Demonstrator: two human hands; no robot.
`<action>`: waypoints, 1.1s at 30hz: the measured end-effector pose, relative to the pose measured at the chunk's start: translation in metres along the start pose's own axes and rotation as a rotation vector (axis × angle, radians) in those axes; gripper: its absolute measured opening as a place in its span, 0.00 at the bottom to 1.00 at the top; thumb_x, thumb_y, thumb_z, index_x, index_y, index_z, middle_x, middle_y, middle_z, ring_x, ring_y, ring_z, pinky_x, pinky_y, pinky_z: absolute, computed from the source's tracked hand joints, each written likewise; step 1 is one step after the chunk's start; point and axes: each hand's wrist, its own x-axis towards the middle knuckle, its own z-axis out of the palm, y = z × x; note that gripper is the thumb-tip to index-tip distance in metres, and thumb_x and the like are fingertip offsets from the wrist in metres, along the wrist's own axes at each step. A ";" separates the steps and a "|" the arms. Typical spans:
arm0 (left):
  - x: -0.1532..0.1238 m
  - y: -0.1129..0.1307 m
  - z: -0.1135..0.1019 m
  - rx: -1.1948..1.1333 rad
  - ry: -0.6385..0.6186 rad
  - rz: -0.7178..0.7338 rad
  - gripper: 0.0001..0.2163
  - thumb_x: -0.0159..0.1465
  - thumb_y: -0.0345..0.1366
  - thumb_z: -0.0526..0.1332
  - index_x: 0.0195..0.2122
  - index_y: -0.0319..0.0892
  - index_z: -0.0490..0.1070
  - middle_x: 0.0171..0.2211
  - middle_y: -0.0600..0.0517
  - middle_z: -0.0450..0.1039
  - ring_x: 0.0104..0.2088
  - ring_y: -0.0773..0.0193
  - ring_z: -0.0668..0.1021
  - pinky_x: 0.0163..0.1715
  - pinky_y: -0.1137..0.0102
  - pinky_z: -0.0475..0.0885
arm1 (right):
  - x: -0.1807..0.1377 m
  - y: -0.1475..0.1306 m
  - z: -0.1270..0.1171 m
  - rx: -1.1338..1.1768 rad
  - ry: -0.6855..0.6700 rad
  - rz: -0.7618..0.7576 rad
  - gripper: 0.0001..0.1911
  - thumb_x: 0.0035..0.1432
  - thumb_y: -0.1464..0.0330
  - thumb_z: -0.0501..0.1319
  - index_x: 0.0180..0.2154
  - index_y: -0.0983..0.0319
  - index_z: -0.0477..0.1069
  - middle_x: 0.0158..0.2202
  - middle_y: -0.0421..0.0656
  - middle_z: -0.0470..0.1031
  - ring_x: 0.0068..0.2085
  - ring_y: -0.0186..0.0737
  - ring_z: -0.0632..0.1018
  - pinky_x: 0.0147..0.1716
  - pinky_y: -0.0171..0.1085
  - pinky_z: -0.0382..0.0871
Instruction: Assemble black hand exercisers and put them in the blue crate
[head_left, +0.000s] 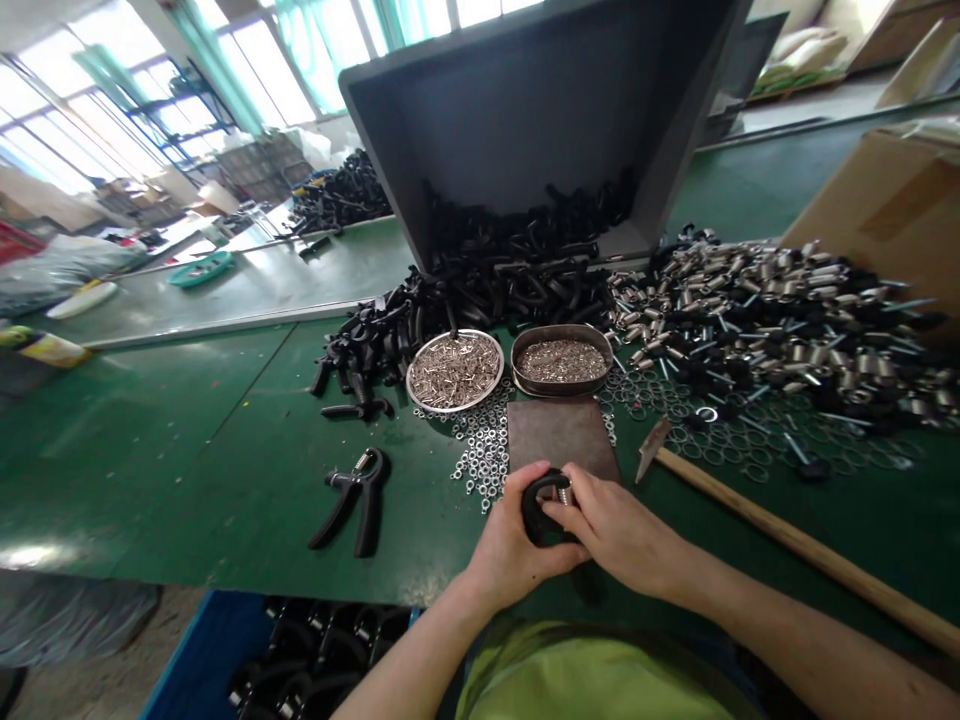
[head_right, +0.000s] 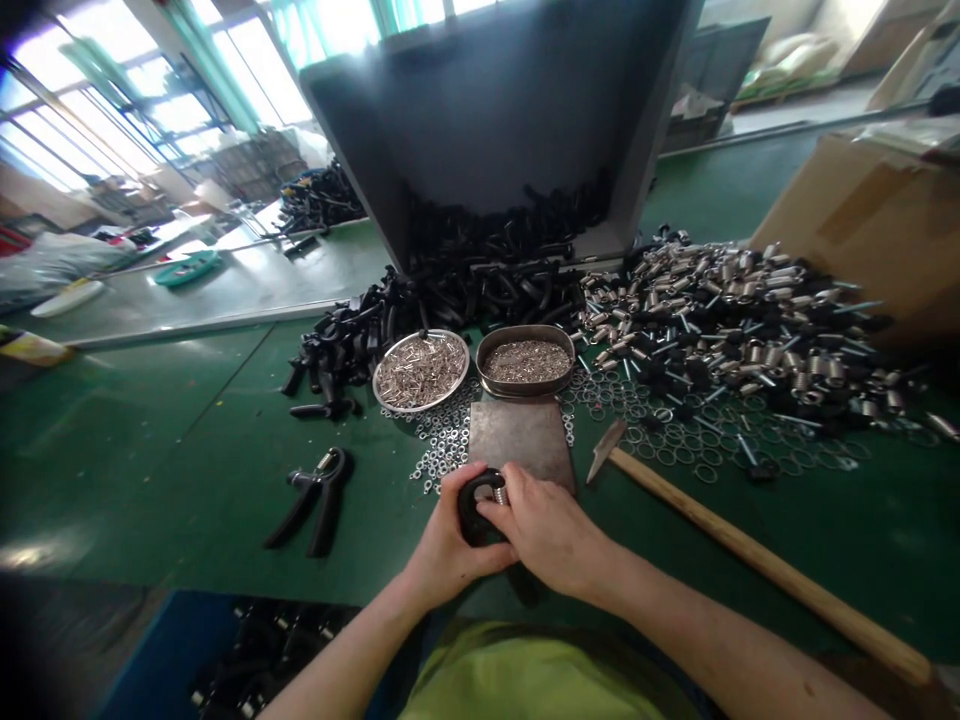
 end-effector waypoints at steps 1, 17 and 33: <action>0.002 -0.001 -0.001 0.006 -0.027 0.013 0.37 0.45 0.35 0.71 0.55 0.45 0.55 0.47 0.49 0.70 0.46 0.58 0.74 0.49 0.62 0.69 | 0.000 0.001 0.001 -0.058 0.003 -0.020 0.09 0.63 0.64 0.49 0.34 0.61 0.63 0.30 0.44 0.74 0.31 0.40 0.75 0.27 0.35 0.61; 0.108 -0.019 -0.087 0.845 0.428 0.014 0.09 0.61 0.35 0.58 0.42 0.41 0.73 0.41 0.46 0.71 0.46 0.57 0.72 0.48 0.64 0.67 | 0.130 0.011 -0.029 -0.498 0.093 -0.162 0.12 0.62 0.67 0.53 0.35 0.61 0.75 0.38 0.45 0.77 0.44 0.42 0.73 0.41 0.38 0.65; 0.138 -0.028 -0.120 0.895 0.509 -0.106 0.06 0.61 0.36 0.58 0.35 0.44 0.73 0.35 0.50 0.76 0.35 0.61 0.76 0.36 0.70 0.66 | 0.217 0.001 0.016 -0.312 0.178 -0.166 0.10 0.59 0.72 0.53 0.40 0.65 0.70 0.40 0.50 0.75 0.44 0.44 0.71 0.43 0.39 0.62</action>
